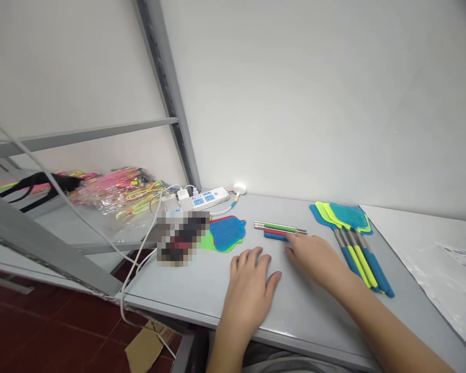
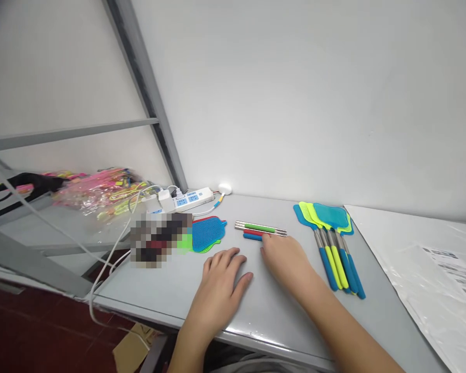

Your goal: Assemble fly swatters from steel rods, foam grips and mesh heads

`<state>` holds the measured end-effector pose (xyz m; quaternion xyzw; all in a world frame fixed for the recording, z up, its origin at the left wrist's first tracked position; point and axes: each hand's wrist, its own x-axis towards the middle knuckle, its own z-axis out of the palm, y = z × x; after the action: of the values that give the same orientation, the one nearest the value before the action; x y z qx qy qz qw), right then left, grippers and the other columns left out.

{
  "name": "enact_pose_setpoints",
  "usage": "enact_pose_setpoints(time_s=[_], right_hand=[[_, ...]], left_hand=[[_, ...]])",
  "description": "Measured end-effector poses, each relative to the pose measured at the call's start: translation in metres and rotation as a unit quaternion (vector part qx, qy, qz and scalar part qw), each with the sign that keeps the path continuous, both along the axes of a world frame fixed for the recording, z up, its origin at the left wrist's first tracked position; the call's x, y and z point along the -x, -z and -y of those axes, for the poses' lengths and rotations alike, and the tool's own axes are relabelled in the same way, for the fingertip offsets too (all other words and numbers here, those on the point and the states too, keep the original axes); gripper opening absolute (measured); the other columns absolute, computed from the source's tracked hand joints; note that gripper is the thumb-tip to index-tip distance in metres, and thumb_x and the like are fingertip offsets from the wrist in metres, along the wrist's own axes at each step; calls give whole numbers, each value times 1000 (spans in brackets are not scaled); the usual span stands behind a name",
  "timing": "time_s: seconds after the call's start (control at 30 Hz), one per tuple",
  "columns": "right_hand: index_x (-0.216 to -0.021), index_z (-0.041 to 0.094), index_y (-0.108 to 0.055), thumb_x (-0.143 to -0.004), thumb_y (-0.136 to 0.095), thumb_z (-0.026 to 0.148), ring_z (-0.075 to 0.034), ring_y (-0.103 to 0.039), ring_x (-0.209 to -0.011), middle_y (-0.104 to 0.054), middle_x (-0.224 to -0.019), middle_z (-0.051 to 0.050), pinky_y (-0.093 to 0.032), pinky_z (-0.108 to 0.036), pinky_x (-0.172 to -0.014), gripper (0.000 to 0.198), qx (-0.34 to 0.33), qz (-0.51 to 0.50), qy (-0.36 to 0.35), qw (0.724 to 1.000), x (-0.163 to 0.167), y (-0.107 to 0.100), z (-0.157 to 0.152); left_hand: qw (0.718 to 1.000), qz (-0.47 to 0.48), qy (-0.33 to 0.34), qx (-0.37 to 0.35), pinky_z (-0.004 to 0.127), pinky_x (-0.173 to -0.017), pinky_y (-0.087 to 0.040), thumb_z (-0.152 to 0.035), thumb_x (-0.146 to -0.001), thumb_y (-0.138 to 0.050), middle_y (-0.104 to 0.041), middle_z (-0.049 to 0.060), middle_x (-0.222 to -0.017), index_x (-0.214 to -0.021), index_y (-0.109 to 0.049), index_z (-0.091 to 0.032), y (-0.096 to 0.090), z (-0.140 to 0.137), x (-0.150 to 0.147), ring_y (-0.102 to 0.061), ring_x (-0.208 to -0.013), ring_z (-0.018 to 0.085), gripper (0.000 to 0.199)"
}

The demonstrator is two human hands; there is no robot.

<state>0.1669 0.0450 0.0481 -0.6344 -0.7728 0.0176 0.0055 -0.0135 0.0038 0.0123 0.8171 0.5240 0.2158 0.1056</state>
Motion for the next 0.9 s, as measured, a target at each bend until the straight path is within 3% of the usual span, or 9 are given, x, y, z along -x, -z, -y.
enact_pose_setpoints(time_s=[0.13,0.3,0.5,0.7,0.9], right_hand=[[-100,14,-65,-95,-43,20,-30,-69,-81,-72,-90,-16,-41,-35,-69,23,-5,26,-12,1000,3,3,-1],[-83,19,-66,-96,-41,24,-26,-68,-74,-72,-84,-12,-40,-33,-65,28,-2,29,-10,1000,-6,-10,-8],[-99,18,-70,-94,-42,20,-25,-66,-79,-72,-92,-13,-41,-31,-65,29,-1,-2,14,1000,-37,-22,-63],[-98,26,-74,-89,-51,23,-18,-64,-82,-70,-96,-4,-43,-25,-69,25,68,-52,-71,994,-57,-14,-109],[-90,23,-71,-83,-57,22,-18,-61,-81,-66,-99,-5,-42,-25,-67,16,88,-72,-100,989,-59,-8,-113]], left_hand=[[1000,9,2,7,51,-107,-31,-42,-100,-37,-52,8,-139,-120,-59,-25,0,1,1,-43,-127,29,34],[1000,18,0,12,52,-108,-32,-43,-100,-37,-53,8,-139,-121,-58,-25,0,1,2,-44,-127,29,36],[1000,-8,-13,28,59,-109,-31,-40,-98,-39,-42,7,-151,-131,-53,-25,-1,3,-6,-40,-133,33,39],[998,-18,48,48,62,-111,-31,-46,-97,-40,-23,1,-162,-144,-44,-29,-6,-1,-35,-23,-145,37,50],[996,-43,38,69,63,-110,-29,-44,-97,-40,-34,10,-157,-144,-43,-23,-13,-14,-46,-23,-145,37,52]])
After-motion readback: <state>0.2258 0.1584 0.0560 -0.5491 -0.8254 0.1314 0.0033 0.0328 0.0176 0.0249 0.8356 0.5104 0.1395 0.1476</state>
